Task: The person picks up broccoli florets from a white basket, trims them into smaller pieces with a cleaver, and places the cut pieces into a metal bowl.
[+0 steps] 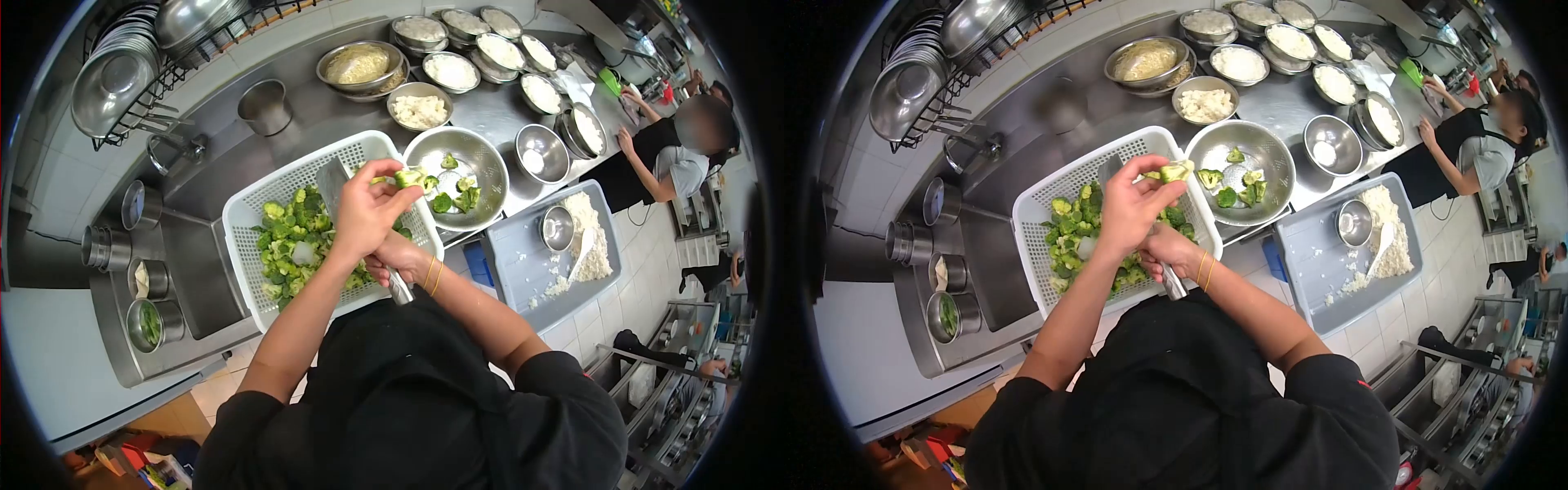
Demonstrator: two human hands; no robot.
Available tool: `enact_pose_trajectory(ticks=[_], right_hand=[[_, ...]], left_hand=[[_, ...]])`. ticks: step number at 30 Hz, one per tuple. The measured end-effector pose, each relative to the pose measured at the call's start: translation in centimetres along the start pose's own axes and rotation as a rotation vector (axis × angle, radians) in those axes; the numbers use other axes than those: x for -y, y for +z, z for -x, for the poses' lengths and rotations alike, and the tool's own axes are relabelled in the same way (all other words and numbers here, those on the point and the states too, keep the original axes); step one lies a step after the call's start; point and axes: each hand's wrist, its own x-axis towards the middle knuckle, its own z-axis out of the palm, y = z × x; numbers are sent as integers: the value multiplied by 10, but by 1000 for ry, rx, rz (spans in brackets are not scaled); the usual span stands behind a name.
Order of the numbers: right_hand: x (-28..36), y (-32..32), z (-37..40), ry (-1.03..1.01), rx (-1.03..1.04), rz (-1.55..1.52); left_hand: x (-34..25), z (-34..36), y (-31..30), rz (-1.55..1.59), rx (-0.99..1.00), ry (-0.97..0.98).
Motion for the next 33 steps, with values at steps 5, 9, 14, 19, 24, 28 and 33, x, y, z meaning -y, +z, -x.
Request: enact_pose_trajectory(ticks=[5, 9, 14, 19, 24, 28, 33], right_hand=[[4, -3, 24, -112, -200, 265], [28, 3, 45, -254, -455, 529], [34, 12, 48, -621, -629, 1042], [39, 48, 44, -1077, -569, 1339], [44, 65, 35, -1189, -534, 1489], [38, 64, 23, -1217, -488, 1473], [19, 35, -4, -811, -559, 1389]], left_hand=[[-8, 10, -3, -246, -40, 182], [-11, 36, -35, -244, -151, 192], [-25, 57, -55, -561, -288, 335], [-17, 68, -76, -673, -363, 500], [-32, 84, -71, -652, -452, 490], [-28, 90, -81, -645, -477, 521], [-38, 91, -79, -585, -555, 429]])
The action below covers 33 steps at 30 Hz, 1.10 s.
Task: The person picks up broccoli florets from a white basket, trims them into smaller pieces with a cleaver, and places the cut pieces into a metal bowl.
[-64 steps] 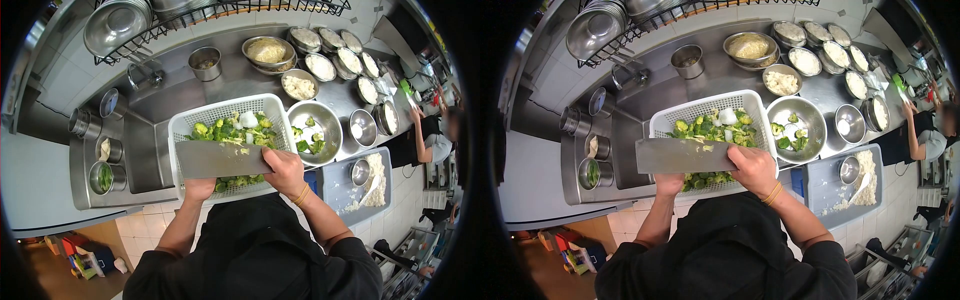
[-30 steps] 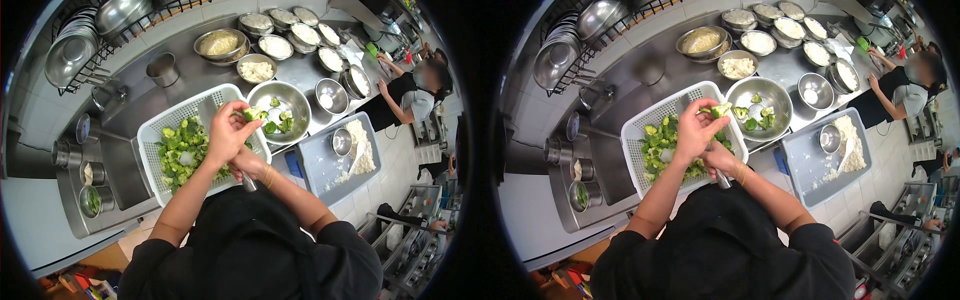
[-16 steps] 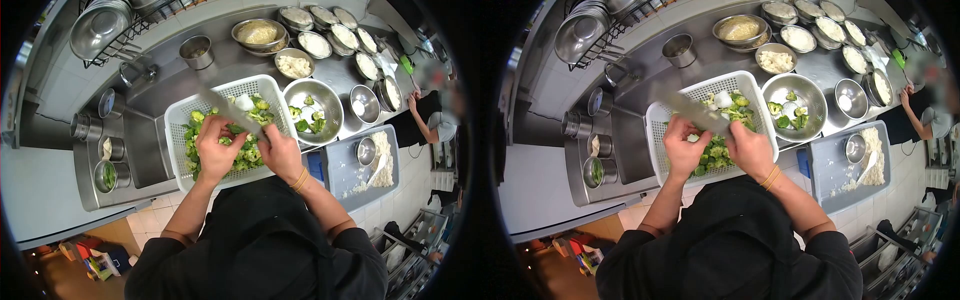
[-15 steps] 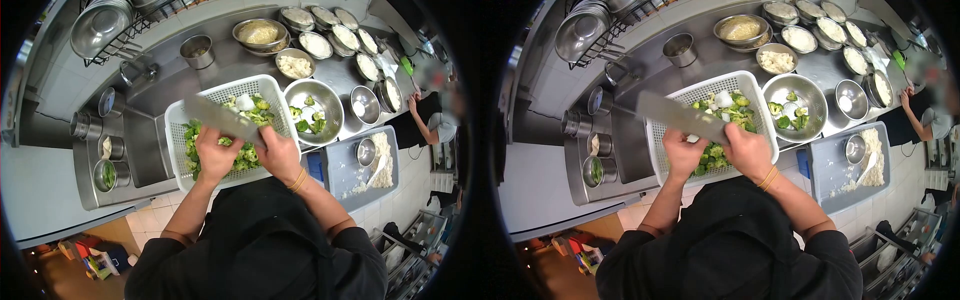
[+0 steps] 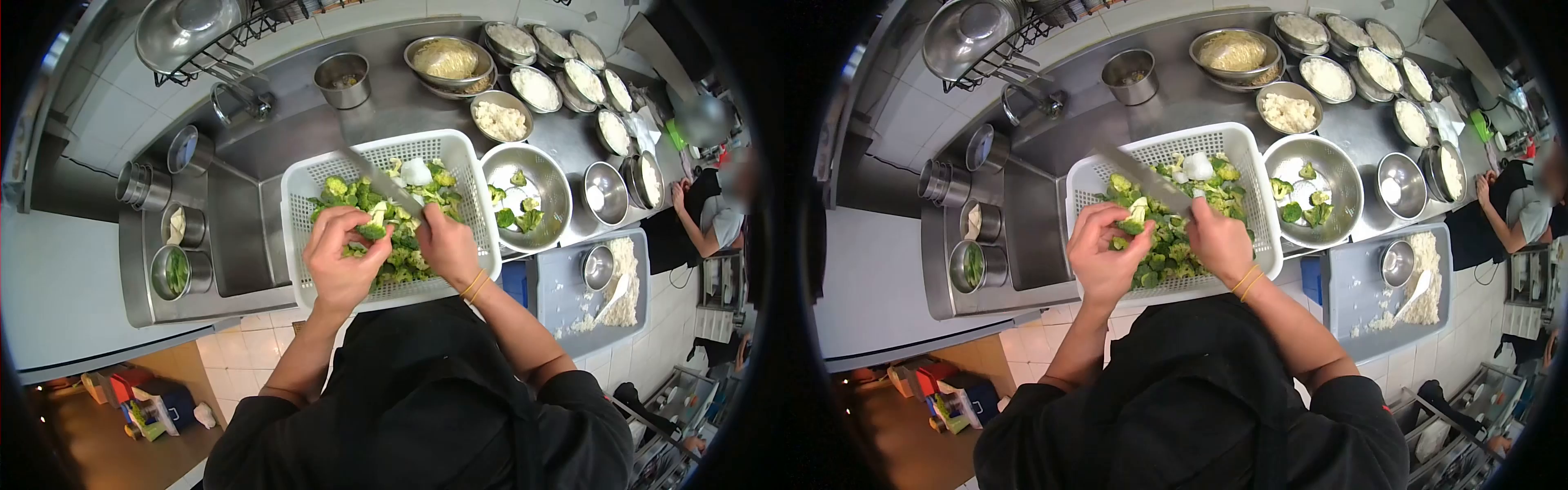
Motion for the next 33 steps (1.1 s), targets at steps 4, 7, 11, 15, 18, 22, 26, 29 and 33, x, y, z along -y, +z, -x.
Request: enact_pose_trajectory(ticks=[4, 7, 11, 15, 18, 22, 26, 29, 33], right_hand=[[-28, 1, -3, 167, 158, -504], [-15, -24, -12, 561, 479, -854], [-40, 13, -5, 768, 422, -1345], [-49, 14, -9, 806, 451, -1597], [-61, 9, -9, 816, 511, -1458], [-70, -12, -10, 907, 467, -1559], [-68, -32, -3, 815, 441, -1498], [-70, -37, 3, 826, 390, -1441], [-69, -41, 12, 857, 340, -1390]], left_hand=[[7, -1, -4, 6, 119, 28], [13, -7, 31, 232, 193, -46], [2, -25, 104, 387, 604, -447], [20, -34, 125, 264, 488, -94], [42, -49, 88, 426, 281, -243], [87, -66, 39, 175, 390, -462], [126, -29, 36, -374, 926, -230], [110, 10, 51, -794, 1140, -314], [110, 42, 61, -1003, 1064, -244]])
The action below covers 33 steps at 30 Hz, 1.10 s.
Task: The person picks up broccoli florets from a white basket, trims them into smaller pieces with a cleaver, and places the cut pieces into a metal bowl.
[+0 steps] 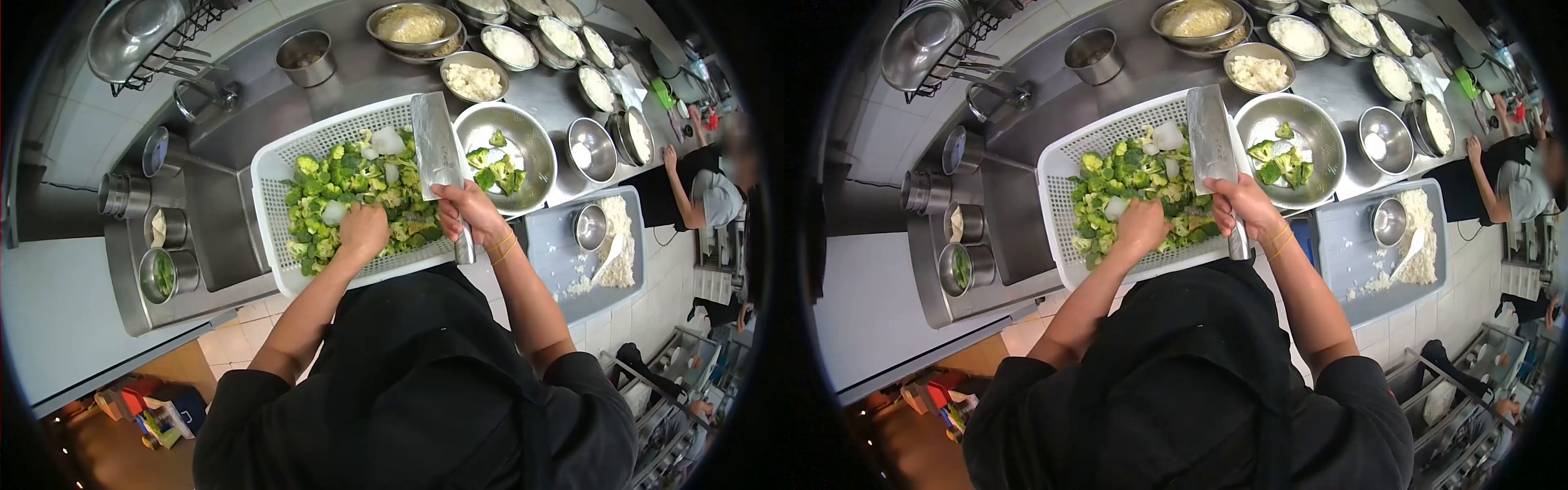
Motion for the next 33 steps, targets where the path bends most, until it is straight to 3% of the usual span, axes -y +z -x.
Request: enact_pose_trajectory(ticks=[2, 8, 11, 14, 15, 16, 18, 20, 22, 23, 24, 26, 28, 30, 32, 33], right_hand=[[-1, 3, 8, 25, -41, 55], [-2, 12, 29, -69, -44, 341], [-2, 18, 36, -102, -74, 456], [-2, 28, 34, -101, -127, 562], [-3, 31, 35, -106, -142, 576], [-2, 32, 36, -111, -158, 591], [-1, 33, 38, -127, -156, 612], [-1, 33, 39, -143, -150, 642], [1, 33, 39, -139, -131, 608], [-1, 30, 36, -116, -76, 472], [-2, 29, 30, -95, -18, 338], [-6, 25, 11, -71, -3, 249], [-11, 22, -10, -42, 13, 164], [-11, 22, -27, 94, -10, -92], [-12, 24, -24, 93, 41, -106], [-8, 30, -16, 32, 26, 46]], left_hand=[[9, -2, 12, 5, -134, 96], [37, 2, 6, 335, -52, 78], [32, 11, -3, 260, -212, 151], [22, 9, 12, 189, -186, 288], [17, 13, 13, 71, -262, 313], [15, 16, 11, 71, -268, 315], [13, 21, 3, 199, -230, 134], [29, 22, -3, 209, -328, 122], [45, 23, -26, 984, -40, -123], [56, 22, -22, 1290, -43, -118], [64, 25, -28, 1287, -48, -117], [76, 30, -39, 1820, 19, 56], [72, 34, -51, 1819, -16, 98], [54, 45, -73, 2031, -6, 150], [51, 48, -75, 2093, 6, 228], [49, 49, -77, 2127, -8, 227]])
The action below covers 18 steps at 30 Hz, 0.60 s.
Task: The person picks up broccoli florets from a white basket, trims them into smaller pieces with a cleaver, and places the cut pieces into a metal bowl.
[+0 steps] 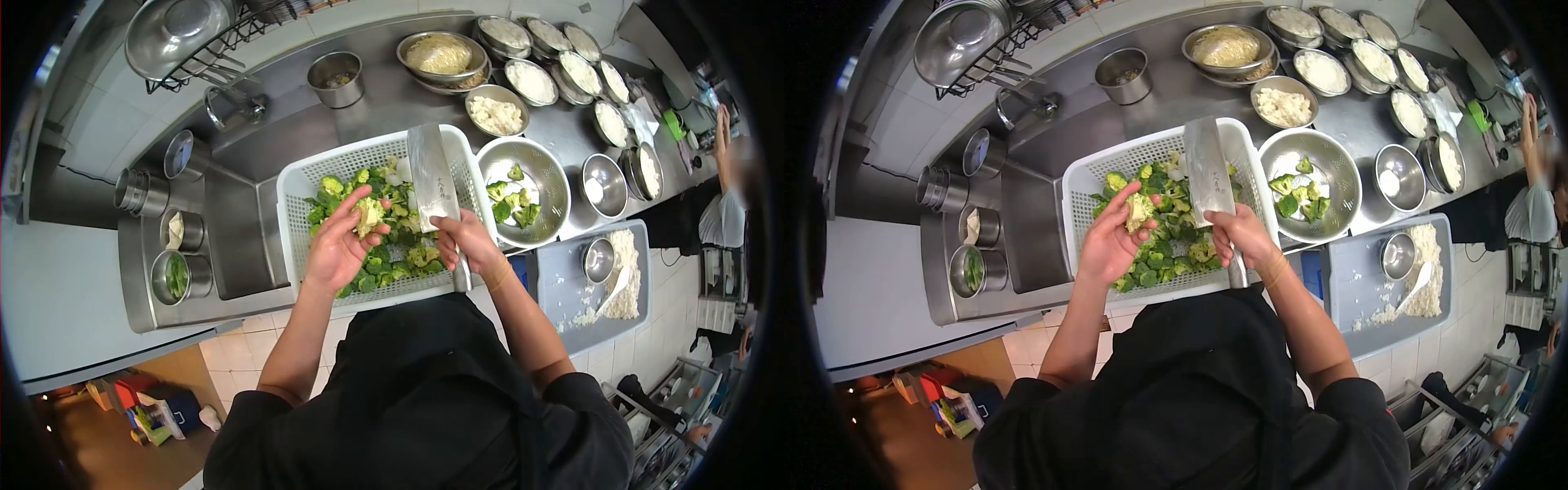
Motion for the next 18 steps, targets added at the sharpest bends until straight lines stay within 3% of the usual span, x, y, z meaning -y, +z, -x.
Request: enact_pose_trajectory(ticks=[2, 3, 5, 7, 10, 11, 12, 13, 15, 18], right_hand=[[7, 9, 15, -95, -24, 322], [1, 11, 16, -90, -21, 325], [-16, 17, 15, -711, -213, 738], [2, 36, 40, -622, -274, 842], [3, 45, 49, -1066, -353, 1148], [7, 48, 52, -1070, -362, 1150], [12, 52, 57, -1172, -300, 1200], [16, 55, 63, -1271, -236, 1250], [19, 62, 67, -1293, -240, 1321], [22, 67, 73, -1332, -244, 1400]], left_hand=[[0, 4, 5, 69, -15, 15], [1, 7, 11, 72, -21, 18], [2, 12, 22, 6, -93, 96], [2, 15, 24, -104, -75, 133], [18, 17, 18, -222, -46, 273], [24, 17, 15, -227, -36, 378], [13, 21, 16, -84, -53, 170], [13, 21, 22, -84, -43, 168], [12, 22, 36, -422, -94, 291], [16, 22, 35, -358, -56, 266]])
